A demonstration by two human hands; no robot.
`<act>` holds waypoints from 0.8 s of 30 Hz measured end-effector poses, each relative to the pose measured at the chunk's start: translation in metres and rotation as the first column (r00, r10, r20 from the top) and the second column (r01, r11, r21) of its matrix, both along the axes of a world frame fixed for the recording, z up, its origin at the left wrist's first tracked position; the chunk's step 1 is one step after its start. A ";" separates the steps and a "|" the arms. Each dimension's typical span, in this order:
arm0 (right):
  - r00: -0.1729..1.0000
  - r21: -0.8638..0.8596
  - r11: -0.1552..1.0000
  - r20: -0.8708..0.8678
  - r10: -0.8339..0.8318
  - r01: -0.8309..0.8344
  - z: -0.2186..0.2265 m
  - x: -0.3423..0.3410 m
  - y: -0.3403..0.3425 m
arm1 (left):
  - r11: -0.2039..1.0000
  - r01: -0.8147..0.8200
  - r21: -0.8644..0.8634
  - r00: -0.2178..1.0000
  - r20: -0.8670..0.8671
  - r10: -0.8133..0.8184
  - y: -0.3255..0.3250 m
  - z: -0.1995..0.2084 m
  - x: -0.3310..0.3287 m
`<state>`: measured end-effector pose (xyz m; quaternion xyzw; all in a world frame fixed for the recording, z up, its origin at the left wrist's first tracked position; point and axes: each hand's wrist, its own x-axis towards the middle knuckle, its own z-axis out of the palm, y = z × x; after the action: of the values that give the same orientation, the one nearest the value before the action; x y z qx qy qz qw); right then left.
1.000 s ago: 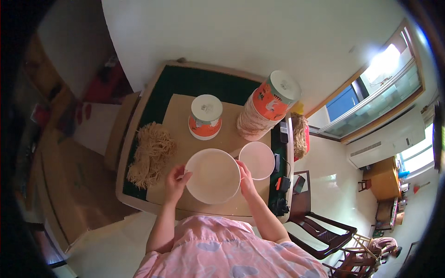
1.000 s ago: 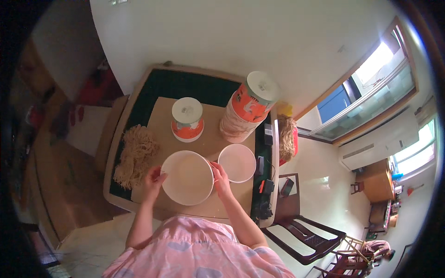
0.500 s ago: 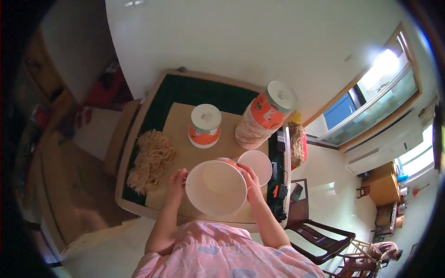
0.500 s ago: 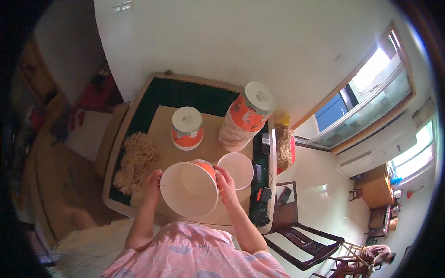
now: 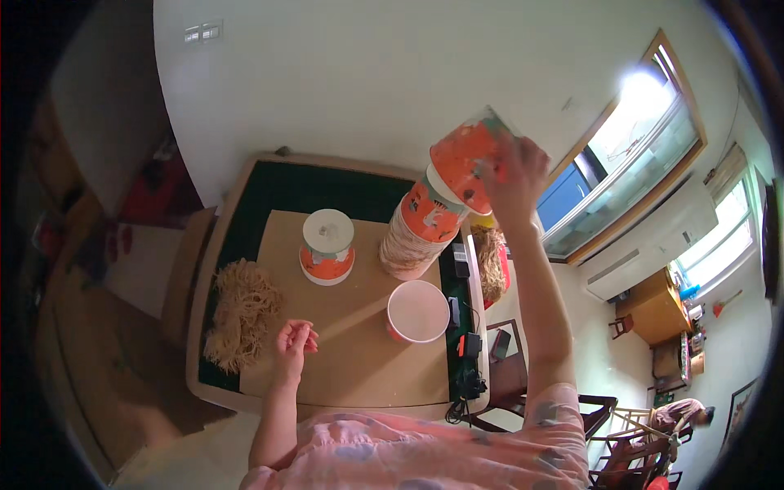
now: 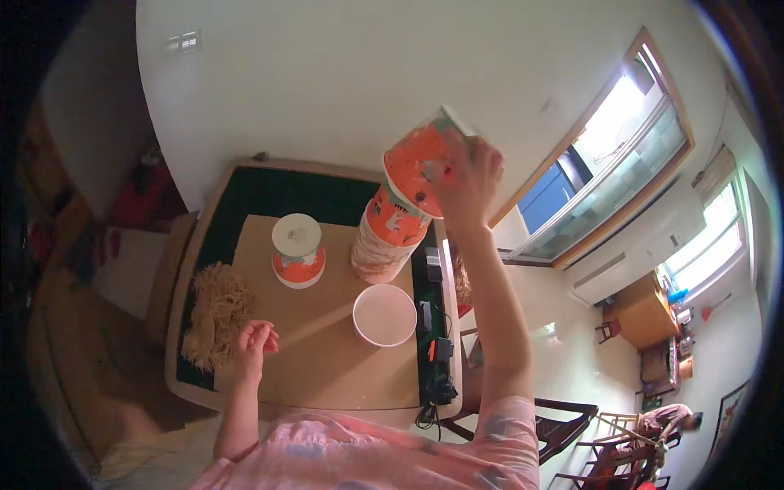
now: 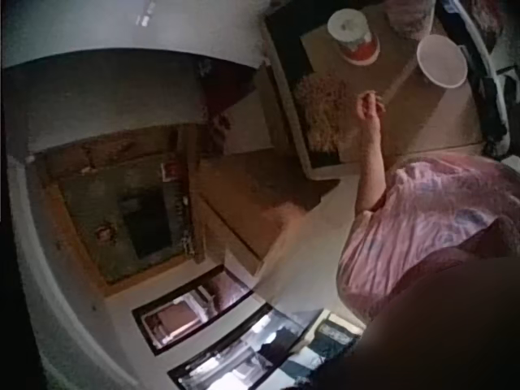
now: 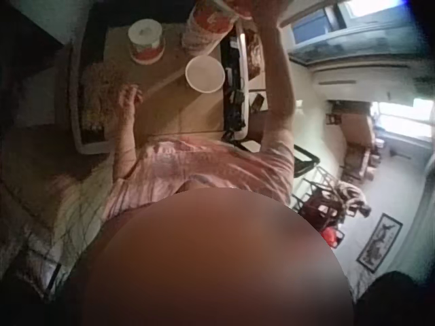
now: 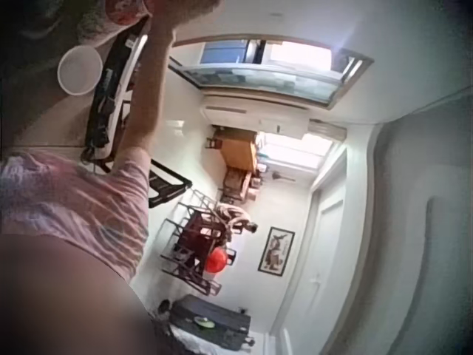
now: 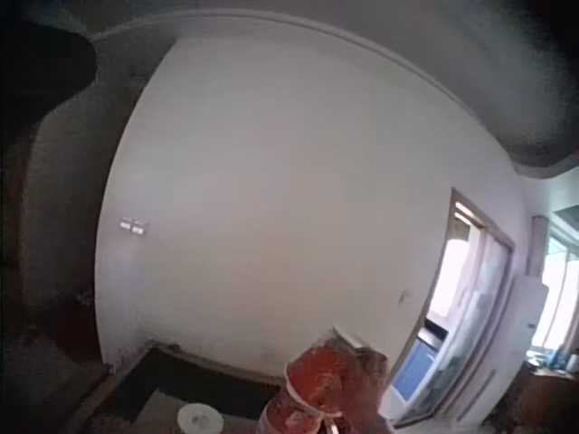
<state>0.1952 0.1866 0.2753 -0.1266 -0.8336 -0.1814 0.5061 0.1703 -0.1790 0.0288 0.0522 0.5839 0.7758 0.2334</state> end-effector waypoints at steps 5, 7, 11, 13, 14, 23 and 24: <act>0.991 -0.043 0.997 0.121 -0.062 0.068 -0.045 -0.037 0.005 | 1.000 0.013 0.002 1.000 -0.004 -0.013 -0.005 -0.001 0.002; 0.974 -0.018 0.993 0.193 -0.115 0.121 -0.065 -0.044 0.002 | 0.999 -0.001 -0.032 1.000 -0.011 0.001 -0.012 -0.006 0.001; 0.881 -0.127 0.967 0.451 -0.141 0.220 -0.087 -0.040 -0.008 | 0.992 -0.037 -0.117 0.999 -0.027 0.034 -0.028 -0.025 -0.003; 0.868 -0.255 0.948 0.495 -0.044 0.193 -0.097 -0.035 -0.006 | 0.975 0.040 -0.217 0.998 -0.031 -0.048 -0.034 -0.037 0.004; 0.862 -0.263 0.944 0.504 -0.041 0.198 -0.099 -0.030 -0.007 | 0.944 0.113 -0.310 0.991 -0.035 -0.130 -0.042 -0.042 0.012; 0.879 -0.560 0.819 0.320 0.352 -0.124 -0.117 0.058 -0.035 | -0.161 0.834 -0.527 0.325 0.706 -0.630 -0.245 -0.190 0.100; 0.857 -0.630 0.770 0.338 0.389 -0.101 -0.130 0.075 -0.034 | -0.169 0.839 -0.518 0.316 0.716 -0.623 -0.251 -0.190 0.102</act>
<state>0.2705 0.1528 0.1451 -0.1191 -0.9507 0.1331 0.2536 0.2718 -0.4297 -0.1617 0.1683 0.7071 0.0702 0.6832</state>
